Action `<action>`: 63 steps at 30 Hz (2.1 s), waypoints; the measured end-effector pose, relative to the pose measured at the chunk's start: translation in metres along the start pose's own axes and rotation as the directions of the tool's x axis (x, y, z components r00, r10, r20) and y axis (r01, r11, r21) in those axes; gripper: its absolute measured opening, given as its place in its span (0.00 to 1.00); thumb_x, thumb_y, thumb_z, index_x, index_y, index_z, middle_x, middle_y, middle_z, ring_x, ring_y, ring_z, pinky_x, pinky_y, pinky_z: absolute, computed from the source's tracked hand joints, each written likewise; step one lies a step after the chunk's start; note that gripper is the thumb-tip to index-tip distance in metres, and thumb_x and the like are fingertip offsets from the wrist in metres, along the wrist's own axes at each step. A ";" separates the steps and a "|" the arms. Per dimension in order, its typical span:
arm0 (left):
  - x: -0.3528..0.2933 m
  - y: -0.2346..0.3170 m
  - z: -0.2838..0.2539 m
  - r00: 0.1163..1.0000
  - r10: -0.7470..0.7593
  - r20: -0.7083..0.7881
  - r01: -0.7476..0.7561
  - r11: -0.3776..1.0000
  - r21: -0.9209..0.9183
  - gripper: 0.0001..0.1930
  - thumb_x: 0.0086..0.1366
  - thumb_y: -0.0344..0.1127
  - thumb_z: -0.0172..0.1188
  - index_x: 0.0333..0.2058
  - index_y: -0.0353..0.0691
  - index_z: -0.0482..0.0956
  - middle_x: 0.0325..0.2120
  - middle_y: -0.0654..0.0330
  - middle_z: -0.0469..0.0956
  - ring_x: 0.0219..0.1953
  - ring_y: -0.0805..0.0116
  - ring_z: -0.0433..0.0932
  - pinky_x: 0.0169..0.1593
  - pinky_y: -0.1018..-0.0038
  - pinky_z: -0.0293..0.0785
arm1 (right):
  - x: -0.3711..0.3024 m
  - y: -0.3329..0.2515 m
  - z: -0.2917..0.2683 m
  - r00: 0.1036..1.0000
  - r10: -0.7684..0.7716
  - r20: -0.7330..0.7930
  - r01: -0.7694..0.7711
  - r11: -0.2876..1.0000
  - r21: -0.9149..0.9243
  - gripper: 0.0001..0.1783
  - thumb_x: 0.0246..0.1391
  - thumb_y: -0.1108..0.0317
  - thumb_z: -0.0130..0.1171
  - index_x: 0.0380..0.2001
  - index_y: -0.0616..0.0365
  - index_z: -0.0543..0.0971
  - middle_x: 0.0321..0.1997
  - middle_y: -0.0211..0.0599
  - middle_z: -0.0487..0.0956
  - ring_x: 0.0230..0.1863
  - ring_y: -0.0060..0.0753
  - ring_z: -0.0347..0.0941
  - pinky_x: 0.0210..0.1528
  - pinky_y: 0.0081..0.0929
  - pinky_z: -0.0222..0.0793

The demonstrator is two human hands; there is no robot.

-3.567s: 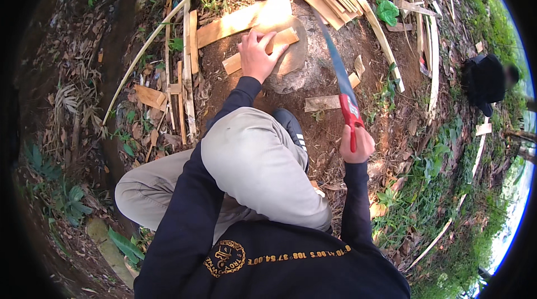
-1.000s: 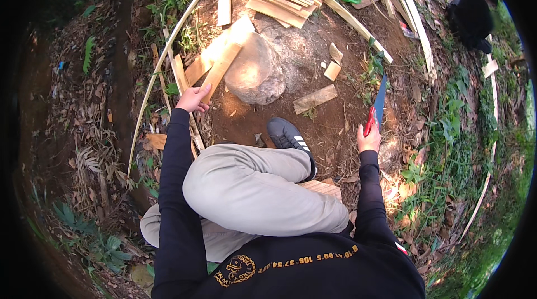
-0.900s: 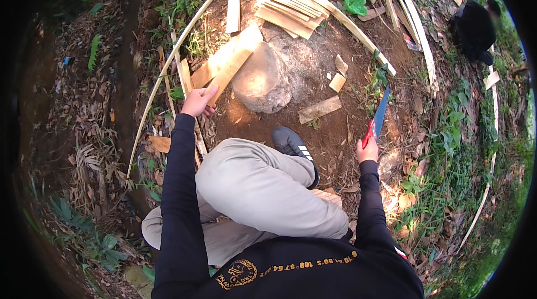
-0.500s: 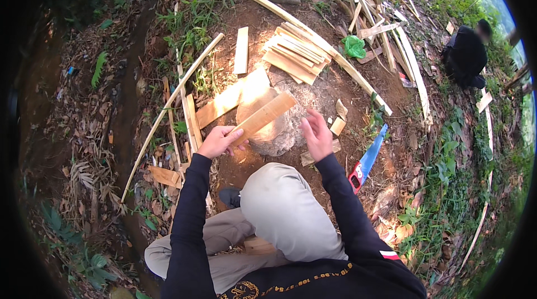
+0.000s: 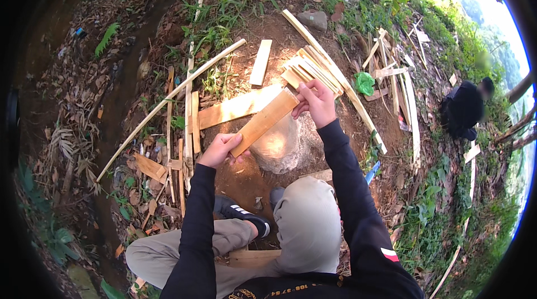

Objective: The person uses a red saw to cut a piece of wood into smaller pieces on a rock. They repeatedly pick up wood pieces, position them, and saw them, then place the cut pieces aside.

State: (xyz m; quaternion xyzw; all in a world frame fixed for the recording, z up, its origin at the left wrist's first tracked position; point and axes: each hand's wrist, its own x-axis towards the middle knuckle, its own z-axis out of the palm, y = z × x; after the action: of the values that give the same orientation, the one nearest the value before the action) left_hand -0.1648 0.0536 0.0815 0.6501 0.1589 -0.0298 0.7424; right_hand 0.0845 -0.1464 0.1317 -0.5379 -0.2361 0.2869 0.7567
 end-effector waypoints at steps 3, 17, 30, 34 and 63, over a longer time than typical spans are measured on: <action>-0.001 -0.008 -0.010 0.999 0.039 -0.007 -0.039 0.990 -0.136 0.24 0.77 0.53 0.49 0.39 0.34 0.80 0.27 0.58 0.85 0.18 0.79 0.77 0.18 0.84 0.68 | 0.008 0.004 0.001 1.000 -0.010 0.020 0.008 0.996 0.083 0.20 0.72 0.58 0.50 0.52 0.68 0.72 0.36 0.48 0.80 0.28 0.40 0.82 0.29 0.33 0.83; 0.042 -0.030 0.051 0.961 -0.224 0.166 0.258 0.937 -0.233 0.31 0.77 0.60 0.40 0.48 0.35 0.76 0.33 0.58 0.82 0.21 0.72 0.80 0.19 0.79 0.72 | -0.026 0.108 0.010 0.991 0.132 -0.032 -0.126 0.983 0.136 0.17 0.71 0.61 0.53 0.54 0.61 0.72 0.46 0.37 0.80 0.47 0.34 0.81 0.51 0.37 0.80; 0.305 -0.051 -0.085 0.770 0.462 -0.440 0.272 0.387 0.881 0.24 0.62 0.54 0.64 0.47 0.40 0.83 0.41 0.46 0.84 0.45 0.48 0.82 0.52 0.53 0.75 | -0.015 0.112 -0.027 0.940 0.142 -0.310 -0.120 0.989 0.091 0.23 0.61 0.77 0.62 0.56 0.65 0.65 0.42 0.45 0.80 0.33 0.36 0.83 0.35 0.33 0.81; 0.342 -0.087 -0.101 0.686 0.541 -0.488 0.384 0.301 0.873 0.29 0.61 0.58 0.64 0.54 0.47 0.79 0.47 0.42 0.80 0.52 0.42 0.77 0.57 0.43 0.69 | -0.017 0.113 -0.016 0.928 0.170 -0.331 -0.133 0.982 0.131 0.22 0.59 0.78 0.63 0.53 0.64 0.66 0.41 0.43 0.79 0.32 0.35 0.82 0.34 0.32 0.80; 0.356 -0.070 -0.130 0.816 0.338 -0.468 0.339 0.377 0.862 0.28 0.48 0.53 0.73 0.33 0.27 0.84 0.31 0.42 0.85 0.38 0.48 0.86 0.46 0.60 0.82 | 0.230 0.172 -0.215 0.993 -0.113 0.029 0.058 0.267 -0.962 0.37 0.51 0.44 0.70 0.59 0.53 0.76 0.56 0.53 0.78 0.60 0.53 0.72 0.64 0.40 0.67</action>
State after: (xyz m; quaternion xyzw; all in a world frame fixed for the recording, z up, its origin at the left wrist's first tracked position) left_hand 0.1297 0.2274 -0.0967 0.9256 0.3312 0.0850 0.1623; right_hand 0.3627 -0.0896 -0.0872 -0.8781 -0.3727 0.0330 0.2983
